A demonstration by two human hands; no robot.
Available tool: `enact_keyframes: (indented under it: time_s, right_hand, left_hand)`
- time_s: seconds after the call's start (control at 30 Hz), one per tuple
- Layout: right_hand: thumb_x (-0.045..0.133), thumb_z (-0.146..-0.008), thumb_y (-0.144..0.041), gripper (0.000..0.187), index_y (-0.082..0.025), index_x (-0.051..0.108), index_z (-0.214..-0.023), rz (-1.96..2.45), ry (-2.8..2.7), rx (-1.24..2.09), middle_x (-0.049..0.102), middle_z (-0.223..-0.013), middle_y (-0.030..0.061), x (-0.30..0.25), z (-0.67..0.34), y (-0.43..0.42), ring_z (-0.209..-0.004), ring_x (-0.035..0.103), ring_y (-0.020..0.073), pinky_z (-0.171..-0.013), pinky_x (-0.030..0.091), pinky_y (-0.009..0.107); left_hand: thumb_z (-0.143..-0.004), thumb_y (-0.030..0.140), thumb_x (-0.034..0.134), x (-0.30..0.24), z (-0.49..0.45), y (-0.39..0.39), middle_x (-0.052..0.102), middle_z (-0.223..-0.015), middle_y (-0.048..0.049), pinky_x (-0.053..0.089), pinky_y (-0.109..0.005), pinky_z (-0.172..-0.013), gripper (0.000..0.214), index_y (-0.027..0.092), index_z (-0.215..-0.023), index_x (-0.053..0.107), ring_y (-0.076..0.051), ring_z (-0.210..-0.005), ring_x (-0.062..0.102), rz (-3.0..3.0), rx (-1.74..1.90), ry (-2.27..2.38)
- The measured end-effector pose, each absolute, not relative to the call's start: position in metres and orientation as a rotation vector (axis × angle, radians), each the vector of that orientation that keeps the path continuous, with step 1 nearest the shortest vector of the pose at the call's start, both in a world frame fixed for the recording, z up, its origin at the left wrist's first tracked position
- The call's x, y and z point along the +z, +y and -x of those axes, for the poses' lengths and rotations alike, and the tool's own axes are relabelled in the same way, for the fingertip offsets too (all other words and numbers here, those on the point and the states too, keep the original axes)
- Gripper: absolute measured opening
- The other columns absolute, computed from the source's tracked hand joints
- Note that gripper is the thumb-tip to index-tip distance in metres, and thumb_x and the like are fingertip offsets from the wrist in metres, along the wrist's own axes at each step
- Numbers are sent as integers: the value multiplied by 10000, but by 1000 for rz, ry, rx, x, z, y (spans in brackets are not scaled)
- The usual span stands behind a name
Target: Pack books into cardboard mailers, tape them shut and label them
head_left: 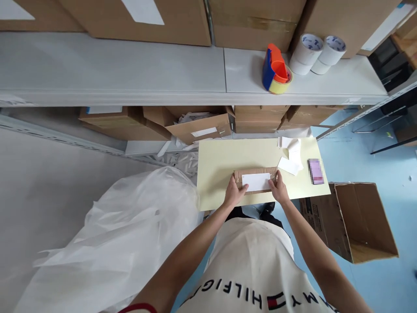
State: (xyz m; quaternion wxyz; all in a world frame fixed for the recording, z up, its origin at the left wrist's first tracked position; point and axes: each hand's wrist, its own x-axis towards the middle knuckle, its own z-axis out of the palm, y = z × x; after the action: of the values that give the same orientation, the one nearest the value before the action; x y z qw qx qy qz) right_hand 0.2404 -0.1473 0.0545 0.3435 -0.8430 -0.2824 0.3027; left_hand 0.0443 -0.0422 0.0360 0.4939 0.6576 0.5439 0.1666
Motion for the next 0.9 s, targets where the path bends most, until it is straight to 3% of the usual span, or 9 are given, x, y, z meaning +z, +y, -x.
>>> enact_keyframes:
  time_s: [0.17,0.3,0.53,0.77,0.9]
  right_hand:
    - [549,-798,-607,718,-220,443,-1394,2029,-460,966,657,-1238,144,66,-251,-196,-962,692,263,-834,530,406]
    - [554,-797,-636,685,-205,524,-1329,1992,-317,827,671,-1155,128,81,-288,-267,-870,674,238,-780,532,382]
    - [495,-840,-633,656,-181,563,-1311,2066,72,357,620,-1038,89,74,-360,-420,-872,572,221,-844,486,406]
    - [472,-827,-637,724,-161,522,-1370,2041,543,76,592,-934,70,46,-415,-533,-876,530,230,-866,446,406]
    - [468,-812,-639,790,-160,439,-1440,2049,744,-80,537,-1034,90,41,-444,-575,-999,549,255,-932,444,426]
  left_hand:
    - [-833,352,589,54,-61,-53,638,-1243,-136,464,-435,-1002,549,185,-1343,475,-282,-1163,602,-1662,342,1277]
    - [-855,402,563,76,-117,-85,607,-1248,-149,438,-446,-1030,516,183,-1321,523,-285,-1174,576,-1787,254,1168]
    - [-867,474,551,102,-287,-180,525,-1258,-125,335,-397,-1129,628,214,-1430,448,-260,-1274,495,-1973,-156,812]
    - [-889,432,542,83,-461,-296,576,-1175,-131,346,-386,-1115,602,166,-1424,464,-270,-1237,527,-2108,-506,322]
    - [-911,422,533,72,-533,-357,528,-1352,-176,311,-388,-1144,638,126,-1461,404,-272,-1329,467,-2040,-590,169]
